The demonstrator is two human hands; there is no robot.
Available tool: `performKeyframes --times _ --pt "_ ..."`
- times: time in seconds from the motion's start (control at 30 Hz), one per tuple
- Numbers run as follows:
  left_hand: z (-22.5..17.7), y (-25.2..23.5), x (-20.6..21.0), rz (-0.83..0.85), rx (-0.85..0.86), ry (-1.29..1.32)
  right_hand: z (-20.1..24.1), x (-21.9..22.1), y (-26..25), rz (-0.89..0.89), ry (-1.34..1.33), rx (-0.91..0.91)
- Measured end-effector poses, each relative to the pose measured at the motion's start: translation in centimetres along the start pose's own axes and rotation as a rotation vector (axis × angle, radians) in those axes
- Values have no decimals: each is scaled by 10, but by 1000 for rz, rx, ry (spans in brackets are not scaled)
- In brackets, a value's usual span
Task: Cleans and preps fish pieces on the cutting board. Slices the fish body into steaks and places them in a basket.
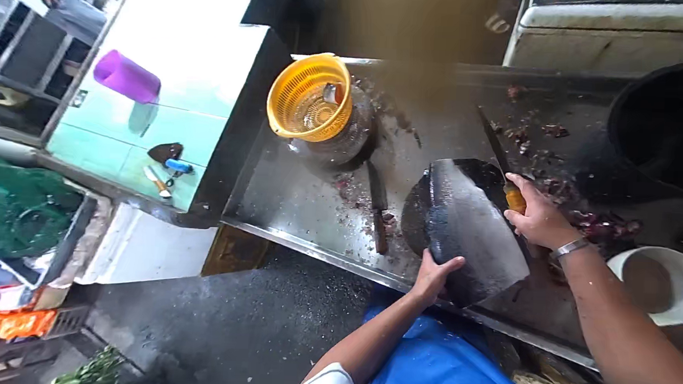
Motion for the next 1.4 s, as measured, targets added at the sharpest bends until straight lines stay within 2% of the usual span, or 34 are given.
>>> performKeyframes --times 0.1,0.2,0.23,0.27,0.37,0.4,0.47,0.5,0.57,0.63,0.8,0.87,0.97,1.03,1.1,1.2,1.27,1.33,1.4 --pt "-6 0 -19 141 -87 -142 72 38 -11 16 63 -86" --pt "-28 -15 -69 223 -85 -170 132 100 -26 47 67 -61" --pt "-46 -29 -95 191 3 -222 146 126 -32 54 48 -30" --pt "-74 -50 -125 132 162 -325 157 152 -39 53 30 14" --pt "-207 -122 -213 -178 866 -791 181 231 -69 19 8 164" --pt "-252 -145 -235 -270 1039 -907 188 257 -81 -1 16 199" --pt "-331 -201 -267 -394 1178 -1138 202 302 -114 -52 47 222" --pt "-357 -234 -279 -411 1161 -1269 209 320 -133 -66 70 221" --pt "-382 -288 -306 -394 1124 -1542 225 353 -168 -51 117 240" --pt "-392 -304 -329 -319 1158 -1672 243 380 -194 -50 146 262" --pt "-403 -270 -373 -304 1367 -1580 277 410 -242 -46 155 303" --pt "-403 -261 -394 -338 1408 -1570 274 401 -251 -130 114 300" --pt "-399 -259 -410 -344 1425 -1533 244 372 -240 -287 75 301" --pt "-397 -268 -407 -328 1447 -1505 231 353 -230 -381 69 278" --pt "-394 -283 -390 -287 1443 -1460 242 329 -231 -457 103 236" --pt "-376 -285 -364 -225 1435 -1306 311 305 -241 -436 154 83" --pt "-353 -263 -365 -281 1449 -1103 373 313 -254 -337 137 -93" --pt "-316 -234 -395 -343 1384 -845 441 352 -266 -207 82 -290" --pt "-265 -209 -430 -341 1174 -666 500 411 -278 -102 16 -394"
Point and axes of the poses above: each hand's wrist, its own y-axis away from the middle knuckle, its own x-axis out of the palm, z = x × y, the point moved 9 cm from there along -y, towards the middle knuckle, and after that the axes turned 12 degrees about -z, right-handed, at the moved point
